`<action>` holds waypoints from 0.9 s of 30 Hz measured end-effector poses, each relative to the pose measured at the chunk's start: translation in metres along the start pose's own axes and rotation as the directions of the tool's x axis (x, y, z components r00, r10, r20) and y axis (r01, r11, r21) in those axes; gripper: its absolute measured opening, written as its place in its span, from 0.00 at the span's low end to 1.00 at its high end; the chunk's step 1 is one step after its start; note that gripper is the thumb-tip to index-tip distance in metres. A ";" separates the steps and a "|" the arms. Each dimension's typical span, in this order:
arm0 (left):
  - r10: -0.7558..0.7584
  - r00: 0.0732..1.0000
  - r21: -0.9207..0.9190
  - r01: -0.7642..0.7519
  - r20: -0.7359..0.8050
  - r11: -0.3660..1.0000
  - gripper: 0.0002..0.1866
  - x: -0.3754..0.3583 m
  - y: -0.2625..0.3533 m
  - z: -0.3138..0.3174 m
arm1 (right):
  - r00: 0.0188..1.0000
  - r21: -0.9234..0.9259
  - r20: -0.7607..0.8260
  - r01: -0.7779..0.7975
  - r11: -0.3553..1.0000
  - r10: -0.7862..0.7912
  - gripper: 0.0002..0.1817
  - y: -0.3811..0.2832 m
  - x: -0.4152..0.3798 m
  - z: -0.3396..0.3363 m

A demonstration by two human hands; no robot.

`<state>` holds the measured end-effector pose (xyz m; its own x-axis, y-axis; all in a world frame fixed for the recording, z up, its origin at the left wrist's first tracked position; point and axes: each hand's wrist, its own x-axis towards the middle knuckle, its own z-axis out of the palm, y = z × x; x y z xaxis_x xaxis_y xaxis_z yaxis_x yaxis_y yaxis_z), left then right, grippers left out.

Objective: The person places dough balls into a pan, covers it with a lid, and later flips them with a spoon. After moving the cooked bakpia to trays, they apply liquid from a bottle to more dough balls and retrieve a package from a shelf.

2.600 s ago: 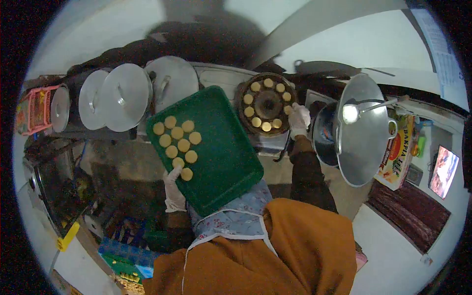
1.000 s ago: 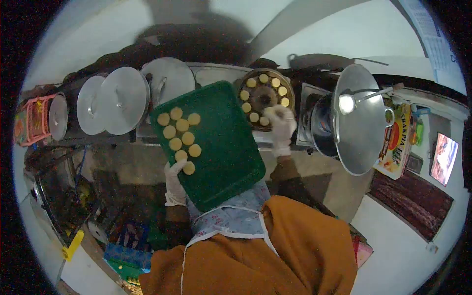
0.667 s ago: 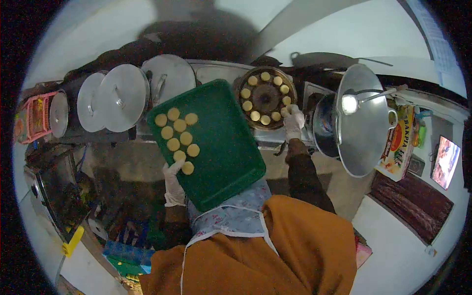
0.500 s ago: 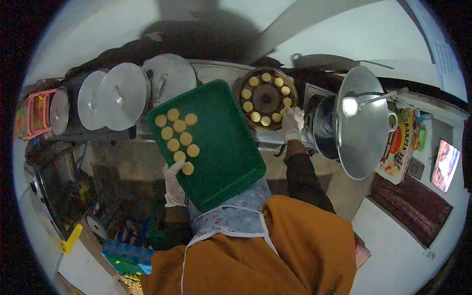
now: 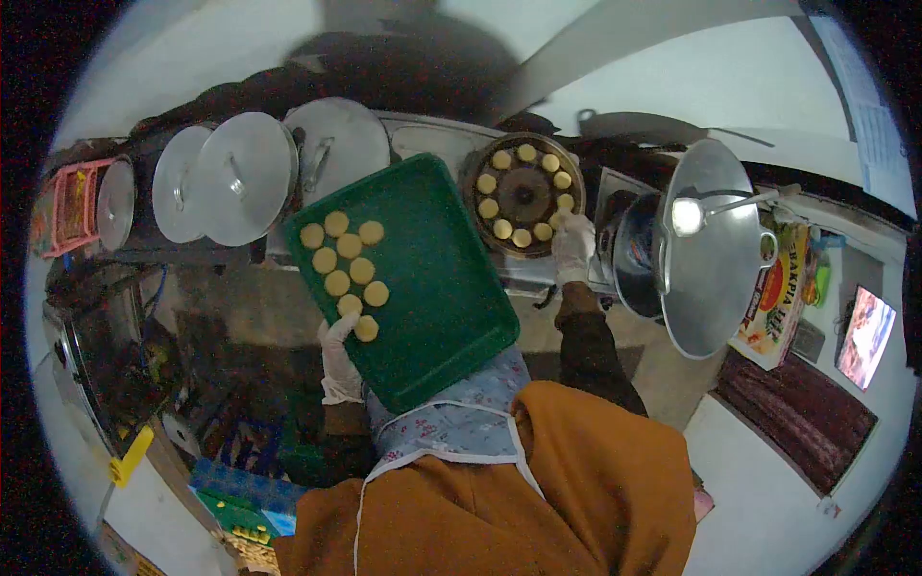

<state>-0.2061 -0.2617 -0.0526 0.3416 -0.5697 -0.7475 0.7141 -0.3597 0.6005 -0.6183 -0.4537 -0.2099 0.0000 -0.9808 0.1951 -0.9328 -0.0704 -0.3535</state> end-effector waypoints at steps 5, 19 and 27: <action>0.029 0.999 0.129 -0.031 0.023 0.991 0.22 -0.003 0.004 0.002 | 0.908 -0.144 0.246 0.381 0.913 -0.340 0.14 -0.070 0.011 0.018; 0.021 1.000 0.013 -0.022 0.017 1.000 0.24 -0.001 0.008 -0.013 | 0.968 -0.136 0.223 0.147 0.980 -0.114 0.16 -0.139 0.032 0.029; -0.034 0.999 -0.024 0.033 -0.038 0.999 0.23 0.002 0.008 -0.022 | 0.978 -0.181 0.193 0.117 0.976 -0.082 0.16 -0.131 0.053 0.072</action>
<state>-0.1866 -0.2494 -0.0552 0.3403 -0.5289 -0.7775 0.7394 -0.3602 0.5687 -0.4699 -0.5097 -0.2190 0.1458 -0.9884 0.0435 -0.9761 -0.1509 -0.1566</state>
